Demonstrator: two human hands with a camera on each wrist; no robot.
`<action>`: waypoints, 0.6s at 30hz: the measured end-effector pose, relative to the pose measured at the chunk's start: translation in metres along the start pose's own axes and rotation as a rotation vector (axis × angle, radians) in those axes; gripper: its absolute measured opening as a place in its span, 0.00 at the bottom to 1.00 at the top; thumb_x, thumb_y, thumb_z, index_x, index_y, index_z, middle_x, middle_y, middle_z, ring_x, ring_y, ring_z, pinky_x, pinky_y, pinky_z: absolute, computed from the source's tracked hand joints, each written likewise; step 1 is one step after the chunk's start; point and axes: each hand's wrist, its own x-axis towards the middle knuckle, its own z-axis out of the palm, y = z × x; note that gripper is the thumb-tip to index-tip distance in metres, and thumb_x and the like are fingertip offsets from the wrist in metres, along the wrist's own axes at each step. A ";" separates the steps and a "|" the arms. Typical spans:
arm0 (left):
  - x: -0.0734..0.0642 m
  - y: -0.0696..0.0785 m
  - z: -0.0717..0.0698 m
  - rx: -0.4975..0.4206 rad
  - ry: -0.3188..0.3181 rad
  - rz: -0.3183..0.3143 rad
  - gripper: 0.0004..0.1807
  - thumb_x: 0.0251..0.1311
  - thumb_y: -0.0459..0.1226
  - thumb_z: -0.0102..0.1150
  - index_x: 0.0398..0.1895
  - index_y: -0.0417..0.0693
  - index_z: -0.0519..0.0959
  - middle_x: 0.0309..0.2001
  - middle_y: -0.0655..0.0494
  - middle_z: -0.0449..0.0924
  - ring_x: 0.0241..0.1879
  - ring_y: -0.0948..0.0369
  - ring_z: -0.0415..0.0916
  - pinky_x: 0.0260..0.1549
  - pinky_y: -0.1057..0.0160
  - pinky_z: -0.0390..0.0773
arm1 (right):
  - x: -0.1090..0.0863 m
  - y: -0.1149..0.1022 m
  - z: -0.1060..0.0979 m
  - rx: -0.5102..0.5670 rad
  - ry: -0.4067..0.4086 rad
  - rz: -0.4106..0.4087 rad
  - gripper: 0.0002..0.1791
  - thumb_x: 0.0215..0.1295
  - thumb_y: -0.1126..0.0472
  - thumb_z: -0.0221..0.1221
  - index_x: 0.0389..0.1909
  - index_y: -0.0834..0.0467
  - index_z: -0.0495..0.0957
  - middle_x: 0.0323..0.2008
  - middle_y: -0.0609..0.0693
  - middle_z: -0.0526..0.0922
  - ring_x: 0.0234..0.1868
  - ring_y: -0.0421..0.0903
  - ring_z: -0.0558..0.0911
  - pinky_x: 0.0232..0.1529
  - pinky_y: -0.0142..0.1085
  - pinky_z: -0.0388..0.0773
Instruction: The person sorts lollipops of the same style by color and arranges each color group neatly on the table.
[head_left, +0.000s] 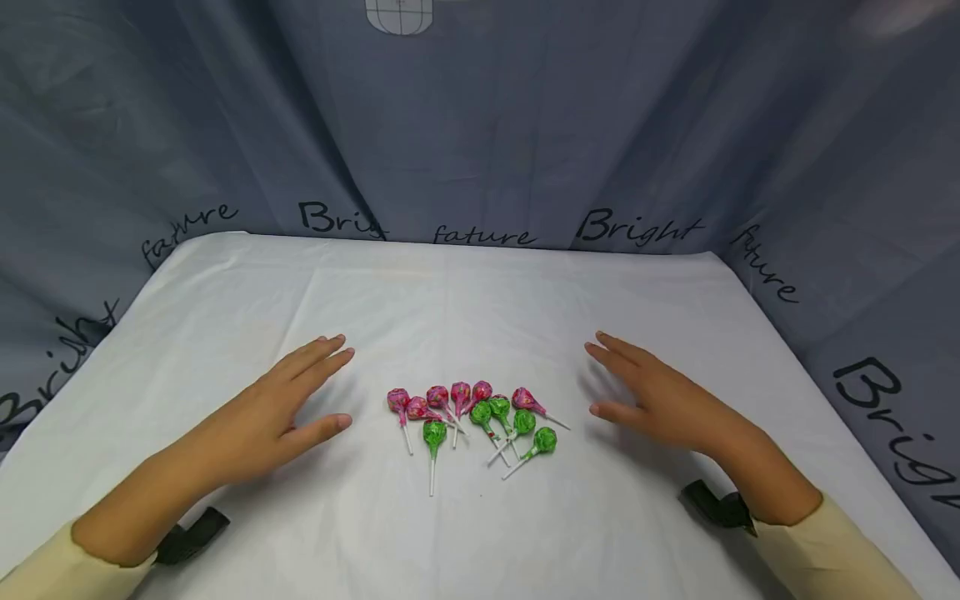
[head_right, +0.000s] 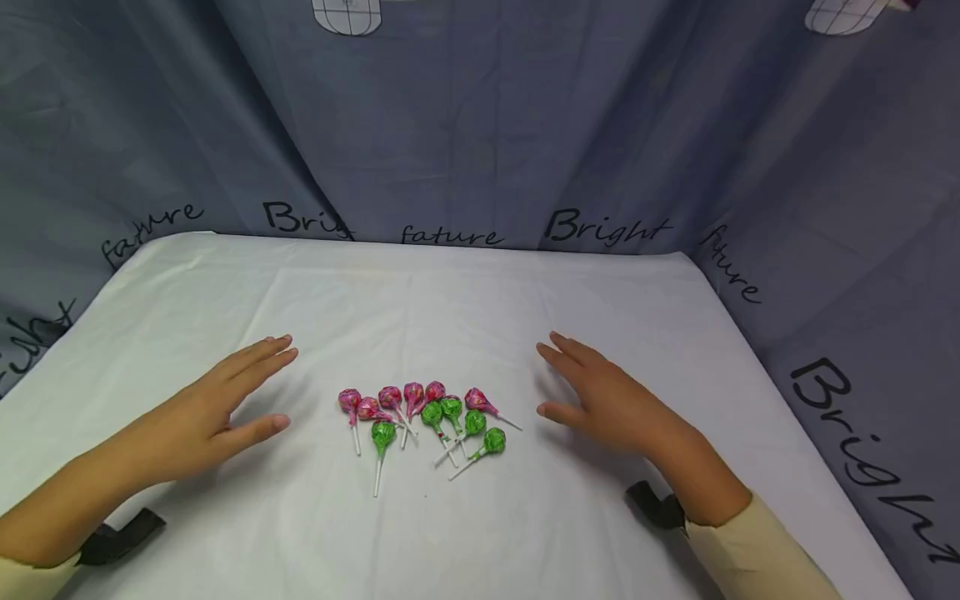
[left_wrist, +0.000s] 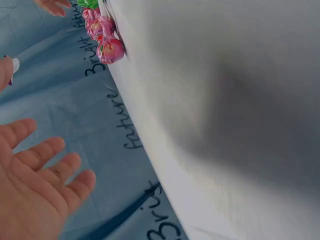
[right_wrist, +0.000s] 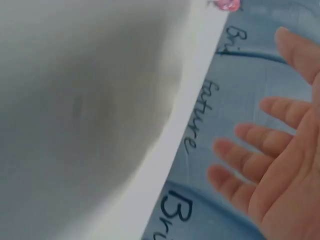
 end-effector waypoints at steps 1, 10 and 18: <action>0.002 0.000 0.000 -0.020 0.006 0.011 0.41 0.66 0.58 0.57 0.77 0.56 0.58 0.76 0.55 0.53 0.75 0.51 0.50 0.63 0.40 0.62 | 0.003 -0.001 -0.001 0.044 -0.008 -0.014 0.44 0.64 0.47 0.66 0.75 0.58 0.59 0.75 0.59 0.57 0.73 0.62 0.58 0.66 0.60 0.60; 0.029 -0.005 0.008 -0.209 -0.011 0.044 0.27 0.66 0.52 0.62 0.65 0.54 0.74 0.65 0.59 0.71 0.64 0.57 0.68 0.42 0.53 0.80 | 0.033 -0.008 -0.002 0.377 -0.042 -0.028 0.29 0.67 0.53 0.64 0.68 0.53 0.71 0.61 0.54 0.77 0.59 0.56 0.77 0.56 0.56 0.73; 0.048 -0.006 0.014 -0.245 -0.033 0.058 0.15 0.65 0.42 0.63 0.53 0.49 0.80 0.52 0.60 0.79 0.52 0.56 0.76 0.45 0.53 0.78 | 0.056 -0.019 0.014 0.529 -0.142 -0.046 0.19 0.70 0.60 0.60 0.60 0.59 0.77 0.56 0.52 0.80 0.55 0.48 0.79 0.55 0.47 0.75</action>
